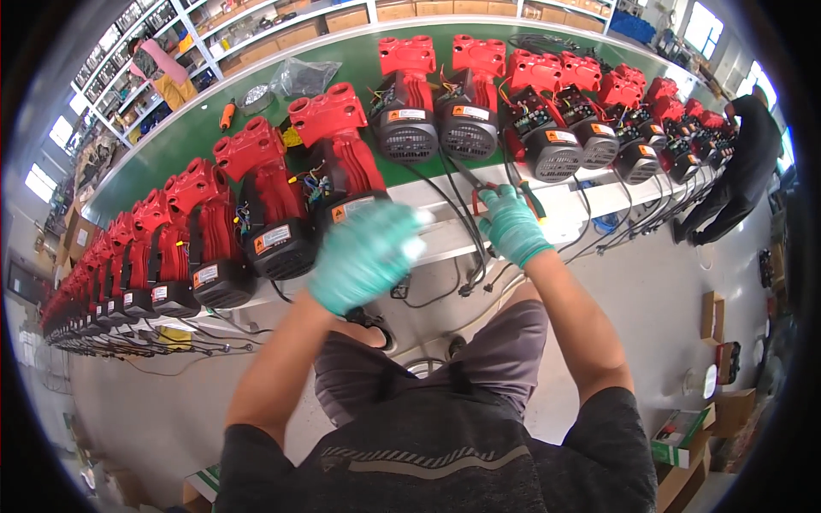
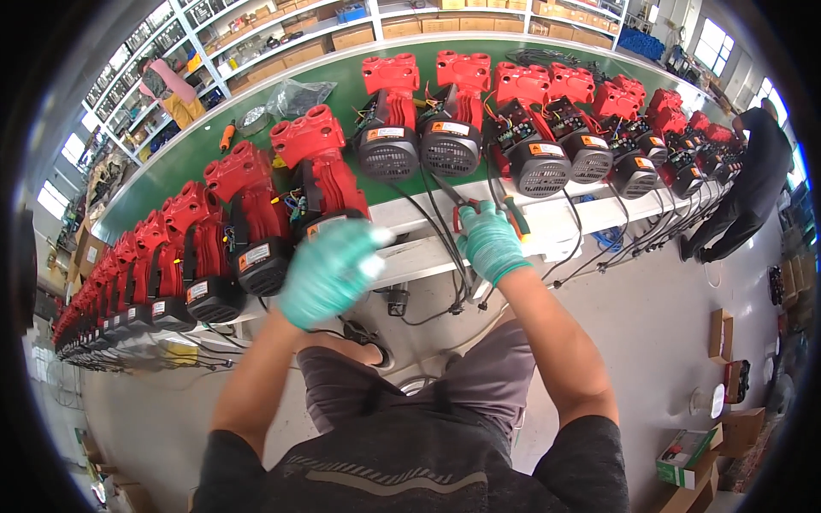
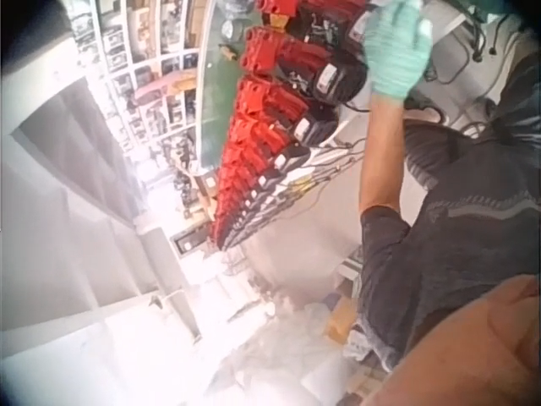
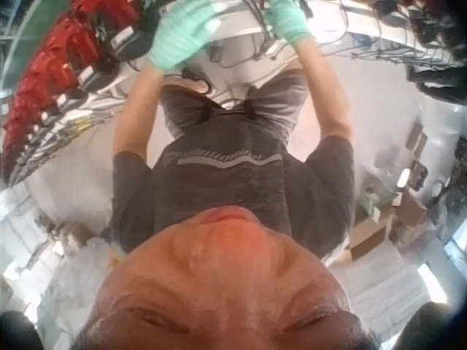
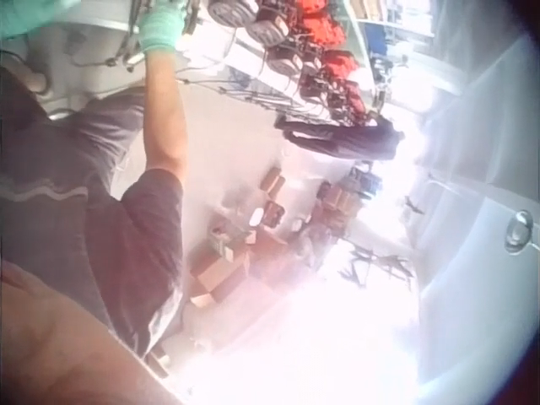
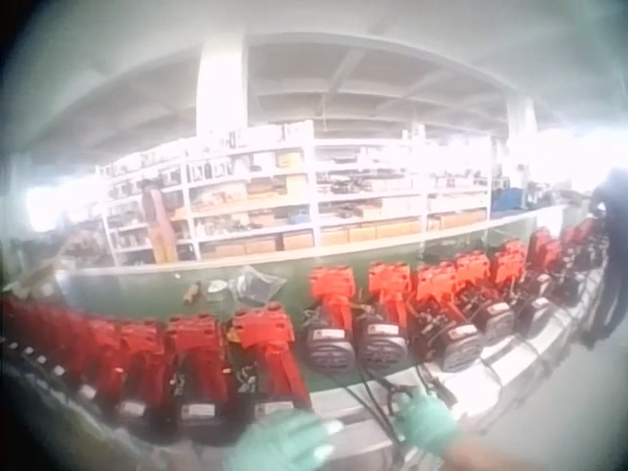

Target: The person wires a control unit on a row of red pumps, using a screwdriver to secure internal connections.

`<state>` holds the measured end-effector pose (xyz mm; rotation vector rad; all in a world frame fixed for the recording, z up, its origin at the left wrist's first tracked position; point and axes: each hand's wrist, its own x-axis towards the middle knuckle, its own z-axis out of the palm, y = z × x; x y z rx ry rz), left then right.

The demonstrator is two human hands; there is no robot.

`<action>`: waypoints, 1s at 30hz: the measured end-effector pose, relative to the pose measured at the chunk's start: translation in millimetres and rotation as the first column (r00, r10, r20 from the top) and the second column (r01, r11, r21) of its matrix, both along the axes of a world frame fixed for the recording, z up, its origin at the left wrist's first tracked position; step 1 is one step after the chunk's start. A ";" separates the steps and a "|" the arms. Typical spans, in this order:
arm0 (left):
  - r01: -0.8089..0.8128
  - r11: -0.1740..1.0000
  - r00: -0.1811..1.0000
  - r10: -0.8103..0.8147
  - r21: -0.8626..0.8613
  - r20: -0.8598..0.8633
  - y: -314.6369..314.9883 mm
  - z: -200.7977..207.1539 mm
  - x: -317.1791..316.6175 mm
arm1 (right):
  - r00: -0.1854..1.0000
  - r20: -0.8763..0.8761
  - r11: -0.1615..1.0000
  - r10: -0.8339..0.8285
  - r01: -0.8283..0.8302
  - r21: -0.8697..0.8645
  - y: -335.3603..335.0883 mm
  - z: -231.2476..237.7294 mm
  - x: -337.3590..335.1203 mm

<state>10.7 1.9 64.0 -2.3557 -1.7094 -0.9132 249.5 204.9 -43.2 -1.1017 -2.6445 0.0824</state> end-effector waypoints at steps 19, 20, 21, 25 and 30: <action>-0.126 0.969 0.960 0.173 -0.214 0.219 85.8 -122.4 50.7 | 0.987 -0.156 0.810 -0.037 -0.062 -0.583 -42.1 107.4 70.9; -0.113 0.971 0.960 0.161 -0.212 0.228 85.4 -123.5 52.0 | 0.973 -0.220 0.767 -0.073 -0.086 -0.636 -49.6 112.6 92.4; -0.130 0.969 0.963 0.174 -0.210 0.206 85.3 -124.0 52.0 | 0.962 -0.189 0.753 -0.195 0.023 -0.658 -59.6 128.3 108.5; -0.175 0.957 0.965 0.213 -0.230 0.152 84.6 -123.2 54.3 | 0.765 -0.438 0.827 -0.473 0.214 -0.519 -46.9 110.0 210.5; -0.182 0.945 0.960 0.231 -0.271 0.159 84.6 -116.4 64.4 | 0.696 -0.257 0.736 -0.670 0.667 -0.114 46.1 56.6 361.3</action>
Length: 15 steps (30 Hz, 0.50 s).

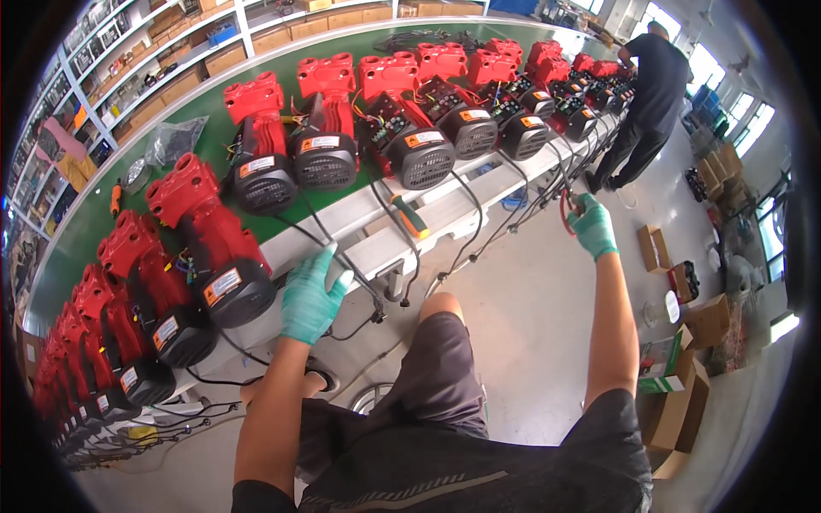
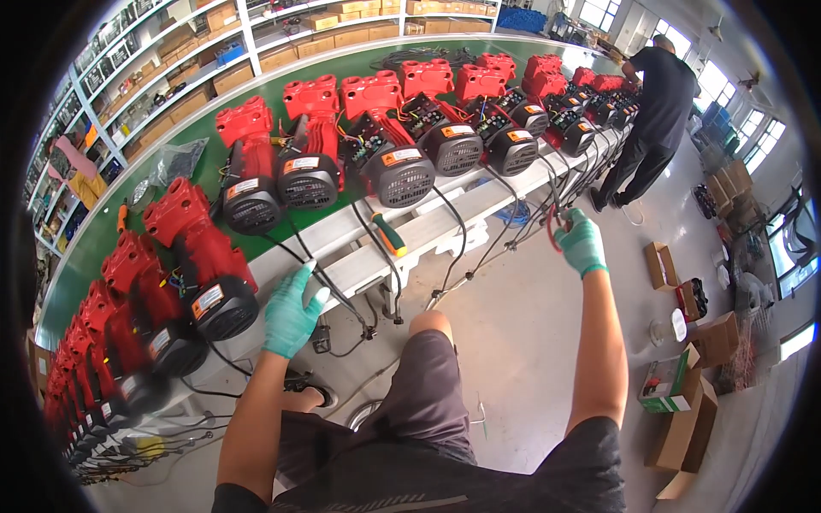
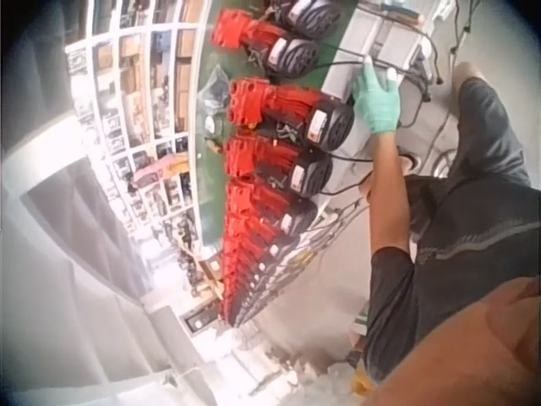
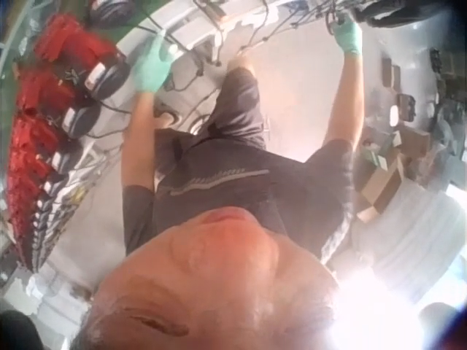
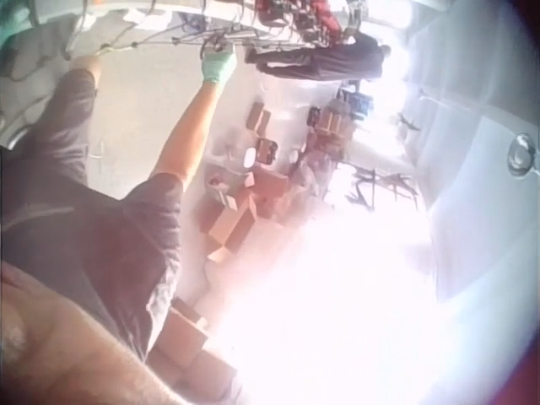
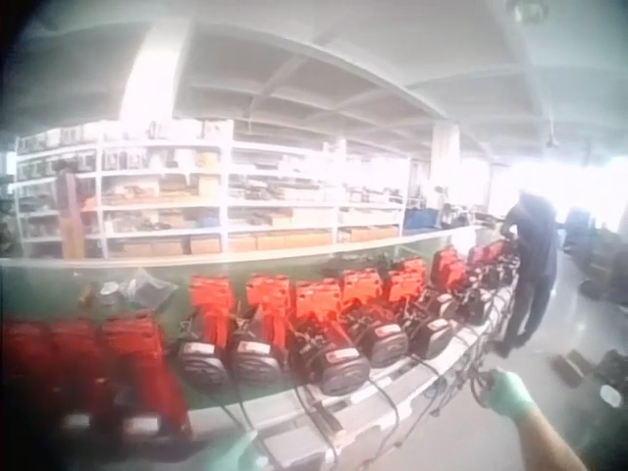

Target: The person wires a control unit on a row of red pumps, using a screwdriver to secure internal connections.

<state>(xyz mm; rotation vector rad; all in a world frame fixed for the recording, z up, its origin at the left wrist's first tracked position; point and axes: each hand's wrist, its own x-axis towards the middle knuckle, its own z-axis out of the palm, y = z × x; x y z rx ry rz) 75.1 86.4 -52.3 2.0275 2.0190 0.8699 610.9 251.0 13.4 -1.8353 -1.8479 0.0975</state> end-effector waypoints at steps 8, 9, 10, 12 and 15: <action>-0.103 0.984 0.982 0.077 0.149 0.170 -11.6 -0.1 1.5 | 0.982 0.086 0.976 0.168 -0.153 -0.154 127.8 -19.5 34.7; -0.085 0.959 0.996 0.077 0.271 0.039 -16.0 -4.0 -0.4 | 0.977 0.131 0.980 0.167 -0.149 -0.134 145.0 -24.1 34.1; 0.075 0.939 0.991 -0.031 0.335 -0.134 -26.0 -18.4 -3.4 | 0.970 0.176 0.983 0.166 -0.147 -0.114 160.1 -29.7 33.5; 0.354 0.919 0.912 -0.298 0.176 -0.281 -59.9 -39.5 0.2 | 0.969 0.160 0.980 0.187 -0.172 -0.103 194.4 -44.2 35.4; 0.370 0.905 0.929 -0.354 -0.209 0.110 -87.7 -79.8 48.4 | 0.945 0.058 0.945 0.322 -0.324 0.034 223.8 -60.8 35.0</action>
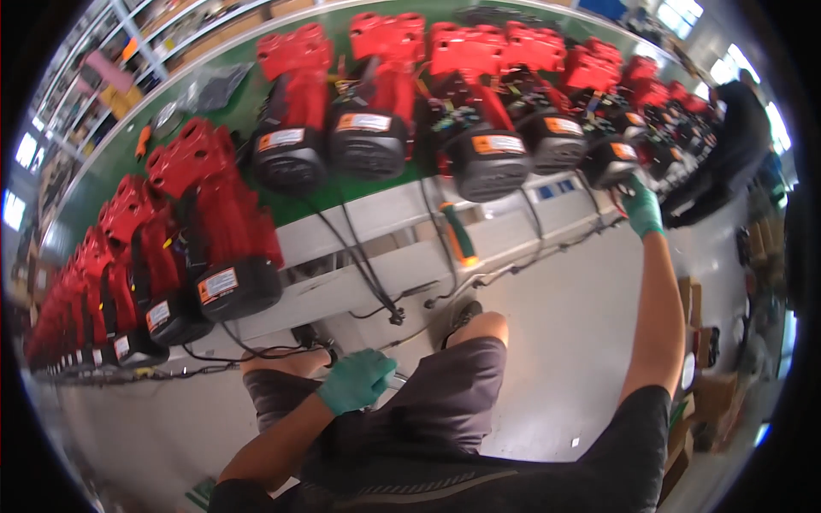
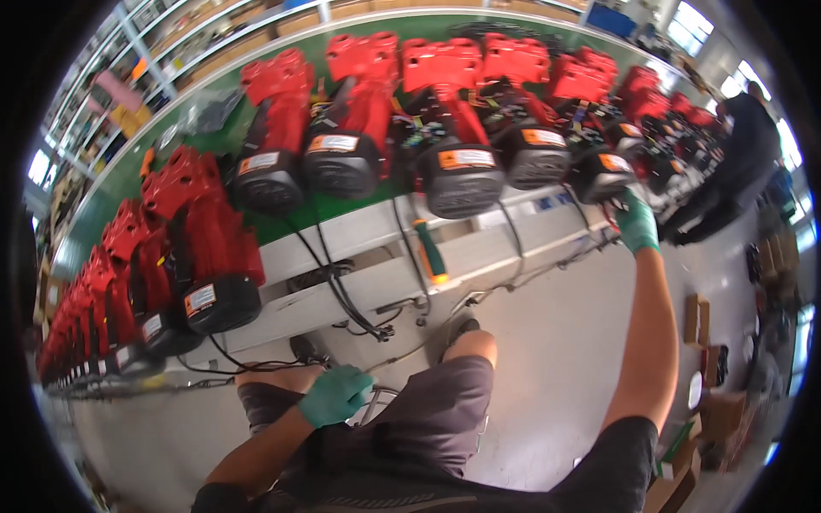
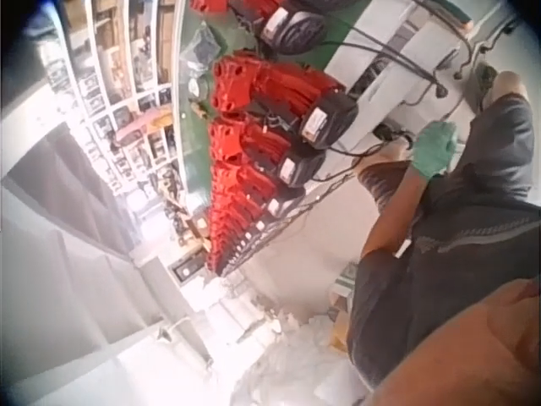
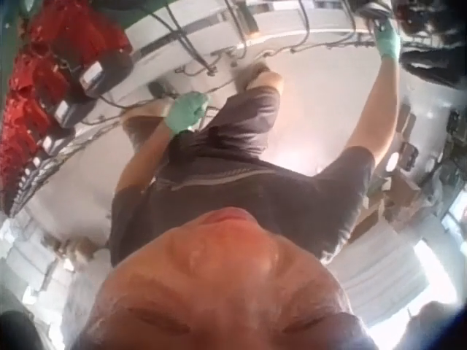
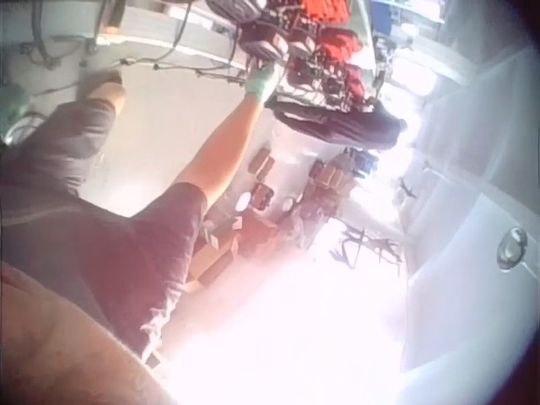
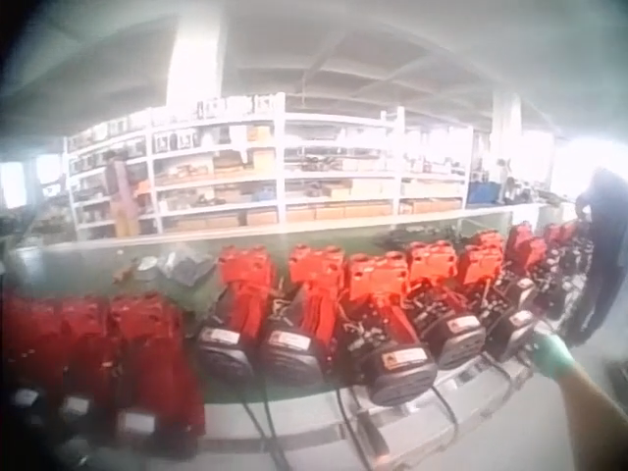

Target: The person wires a control unit on a row of red pumps, using a screwdriver to secure internal connections.

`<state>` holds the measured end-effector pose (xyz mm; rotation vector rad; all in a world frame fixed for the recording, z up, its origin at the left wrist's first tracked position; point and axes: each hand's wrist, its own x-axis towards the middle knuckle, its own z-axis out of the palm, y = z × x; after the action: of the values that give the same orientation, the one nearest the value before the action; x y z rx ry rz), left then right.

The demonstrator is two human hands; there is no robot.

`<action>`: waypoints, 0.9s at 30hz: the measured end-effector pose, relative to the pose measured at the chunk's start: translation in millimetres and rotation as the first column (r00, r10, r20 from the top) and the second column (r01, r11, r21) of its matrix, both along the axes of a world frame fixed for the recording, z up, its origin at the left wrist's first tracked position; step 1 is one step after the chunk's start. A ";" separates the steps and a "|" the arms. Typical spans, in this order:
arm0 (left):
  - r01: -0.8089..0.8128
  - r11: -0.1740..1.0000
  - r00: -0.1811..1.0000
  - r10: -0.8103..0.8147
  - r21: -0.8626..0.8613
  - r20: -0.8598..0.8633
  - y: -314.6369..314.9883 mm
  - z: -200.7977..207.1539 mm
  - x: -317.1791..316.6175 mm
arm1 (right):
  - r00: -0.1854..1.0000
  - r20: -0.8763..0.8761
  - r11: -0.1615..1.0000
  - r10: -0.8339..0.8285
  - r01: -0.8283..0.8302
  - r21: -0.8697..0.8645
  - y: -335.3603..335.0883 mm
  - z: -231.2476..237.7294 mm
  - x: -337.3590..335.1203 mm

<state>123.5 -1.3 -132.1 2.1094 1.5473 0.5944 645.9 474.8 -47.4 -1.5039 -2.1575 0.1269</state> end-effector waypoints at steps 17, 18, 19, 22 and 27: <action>0.584 0.292 0.801 -0.059 -0.757 0.596 -31.8 -255.6 125.1 | 0.370 -0.847 0.922 -0.383 0.095 -0.376 26.8 -99.8 127.8; 0.570 0.277 0.810 -0.032 -0.774 0.586 -22.6 -248.5 129.5 | 0.354 -0.830 0.901 -0.431 0.118 -0.417 26.8 -100.9 116.4; 0.568 0.267 0.810 -0.017 -0.778 0.586 -14.7 -246.2 136.0 | 0.378 -0.807 0.889 -0.454 0.127 -0.440 33.5 -96.8 119.0; 0.583 0.263 0.797 -0.002 -0.768 0.604 -0.1 -243.7 155.6 | 0.519 -0.778 0.933 -0.352 0.127 -0.337 49.3 -85.2 156.5; 0.504 0.288 0.849 0.009 -0.814 0.528 -3.3 -266.6 152.5 | 0.904 -0.402 0.967 -0.145 0.216 0.136 36.1 -94.1 51.1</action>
<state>276.0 -4.5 -398.7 1.0859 0.8298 -0.0482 697.0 511.0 -141.6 -1.4285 -1.6612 0.1500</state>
